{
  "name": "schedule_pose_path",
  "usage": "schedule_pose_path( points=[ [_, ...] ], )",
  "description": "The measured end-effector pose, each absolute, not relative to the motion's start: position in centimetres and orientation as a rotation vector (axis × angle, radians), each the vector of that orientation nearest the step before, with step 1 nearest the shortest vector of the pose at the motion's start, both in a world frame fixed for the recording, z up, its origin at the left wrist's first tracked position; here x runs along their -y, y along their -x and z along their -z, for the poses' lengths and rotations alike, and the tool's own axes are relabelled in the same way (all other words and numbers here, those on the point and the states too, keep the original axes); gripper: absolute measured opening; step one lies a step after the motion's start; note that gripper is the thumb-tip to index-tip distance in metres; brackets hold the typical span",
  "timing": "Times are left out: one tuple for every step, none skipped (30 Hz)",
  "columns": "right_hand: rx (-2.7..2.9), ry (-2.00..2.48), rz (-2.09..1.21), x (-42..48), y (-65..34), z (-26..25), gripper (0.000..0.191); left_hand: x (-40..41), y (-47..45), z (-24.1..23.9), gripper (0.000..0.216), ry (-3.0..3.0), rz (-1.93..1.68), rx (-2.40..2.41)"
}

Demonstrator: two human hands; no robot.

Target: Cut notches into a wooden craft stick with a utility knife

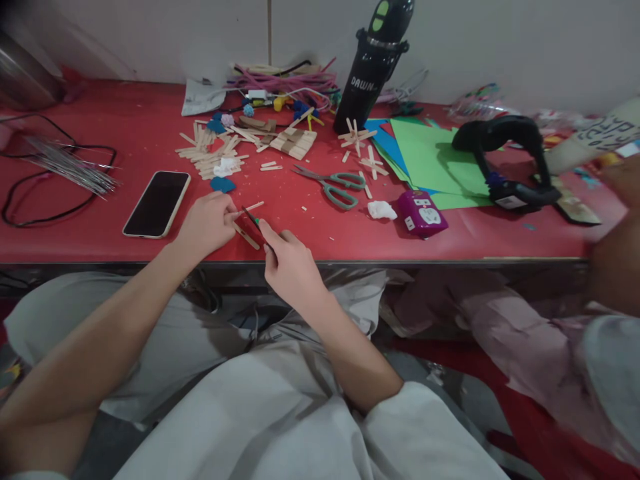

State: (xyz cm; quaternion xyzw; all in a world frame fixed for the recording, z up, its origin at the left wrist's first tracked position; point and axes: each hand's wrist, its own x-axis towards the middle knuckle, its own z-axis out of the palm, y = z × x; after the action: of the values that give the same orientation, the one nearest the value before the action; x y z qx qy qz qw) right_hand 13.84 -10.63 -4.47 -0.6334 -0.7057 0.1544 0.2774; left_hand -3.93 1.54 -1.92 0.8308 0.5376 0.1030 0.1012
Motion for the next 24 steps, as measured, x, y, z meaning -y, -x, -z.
schedule_pose_path(
  points=[
    [1.896, 1.704, -0.416, 10.70, -13.84, 4.40, 0.061, -1.51, 3.90, 1.91, 0.014, -2.449, -0.304, -1.594],
    [1.897, 1.707, -0.418, 10.80, -13.85, 4.35, 0.061, -1.49, 3.87, 1.90, 0.014, -2.445, -0.304, -1.600],
    [1.899, 1.710, -0.421, 10.90, -13.86, 4.31, 0.061, -1.49, 3.86, 1.90, 0.014, -2.441, -0.306, -1.604],
    [1.900, 1.714, -0.423, 10.99, -13.87, 4.28, 0.061, -1.50, 3.86, 1.89, 0.015, -2.437, -0.308, -1.607],
    [1.902, 1.717, -0.424, 11.05, -13.86, 4.26, 0.061, -1.53, 3.87, 1.89, 0.016, -2.435, -0.311, -1.607],
    [1.903, 1.720, -0.425, 11.06, -13.84, 4.25, 0.061, -1.57, 3.89, 1.89, 0.016, -2.435, -0.314, -1.604],
    [1.904, 1.724, -0.424, 11.01, -13.79, 4.25, 0.061, -1.61, 3.91, 1.89, 0.017, -2.436, -0.317, -1.600],
    [1.906, 1.728, -0.422, 10.90, -13.73, 4.24, 0.062, -1.66, 3.94, 1.90, 0.017, -2.438, -0.319, -1.594],
    [1.908, 1.734, -0.421, 10.75, -13.65, 4.23, 0.062, -1.69, 3.96, 1.91, 0.018, -2.442, -0.319, -1.589],
    [1.909, 1.739, -0.421, 10.58, -13.58, 4.21, 0.062, -1.70, 3.97, 1.92, 0.018, -2.444, -0.319, -1.586],
    [1.912, 1.745, -0.421, 10.42, -13.51, 4.17, 0.063, -1.69, 3.98, 1.93, 0.017, -2.446, -0.319, -1.586],
    [1.914, 1.750, -0.422, 10.30, -13.46, 4.13, 0.063, -1.65, 3.97, 1.93, 0.017, -2.446, -0.319, -1.589],
    [1.917, 1.753, -0.424, 10.24, -13.44, 4.08, 0.063, -1.60, 3.94, 1.92, 0.016, -2.443, -0.318, -1.595],
    [1.920, 1.755, -0.426, 10.25, -13.43, 4.04, 0.063, -1.54, 3.91, 1.89, 0.015, -2.439, -0.316, -1.603],
    [1.922, 1.756, -0.427, 10.34, -13.45, 3.99, 0.063, -1.47, 3.87, 1.86, 0.014, -2.433, -0.312, -1.613],
    [1.925, 1.759, -0.429, 10.47, -13.47, 3.96, 0.063, -1.42, 3.83, 1.83, 0.013, -2.426, -0.307, -1.624],
    [1.927, 1.764, -0.430, 10.64, -13.50, 3.94, 0.063, -1.39, 3.78, 1.79, 0.011, -2.420, -0.301, -1.634],
    [1.928, 1.770, -0.431, 10.80, -13.52, 3.94, 0.063, -1.38, 3.74, 1.74, 0.010, -2.417, -0.295, -1.642],
    [1.928, 1.777, -0.431, 10.92, -13.51, 3.94, 0.063, -1.40, 3.71, 1.70, 0.010, -2.416, -0.289, -1.645],
    [1.929, 1.784, -0.432, 10.98, -13.48, 3.95, 0.063, -1.44, 3.69, 1.67, 0.009, -2.419, -0.282, -1.643],
    [1.930, 1.791, -0.431, 10.96, -13.41, 3.95, 0.064, -1.49, 3.67, 1.64, 0.009, -2.424, -0.275, -1.638],
    [1.931, 1.799, -0.430, 10.87, -13.30, 3.95, 0.065, -1.55, 3.67, 1.61, 0.009, -2.430, -0.268, -1.631],
    [1.932, 1.806, -0.428, 10.72, -13.18, 3.93, 0.066, -1.61, 3.66, 1.59, 0.010, -2.435, -0.262, -1.626],
    [1.933, 1.815, -0.425, 10.53, -13.04, 3.89, 0.067, -1.65, 3.66, 1.58, 0.011, -2.439, -0.256, -1.624]
  ],
)
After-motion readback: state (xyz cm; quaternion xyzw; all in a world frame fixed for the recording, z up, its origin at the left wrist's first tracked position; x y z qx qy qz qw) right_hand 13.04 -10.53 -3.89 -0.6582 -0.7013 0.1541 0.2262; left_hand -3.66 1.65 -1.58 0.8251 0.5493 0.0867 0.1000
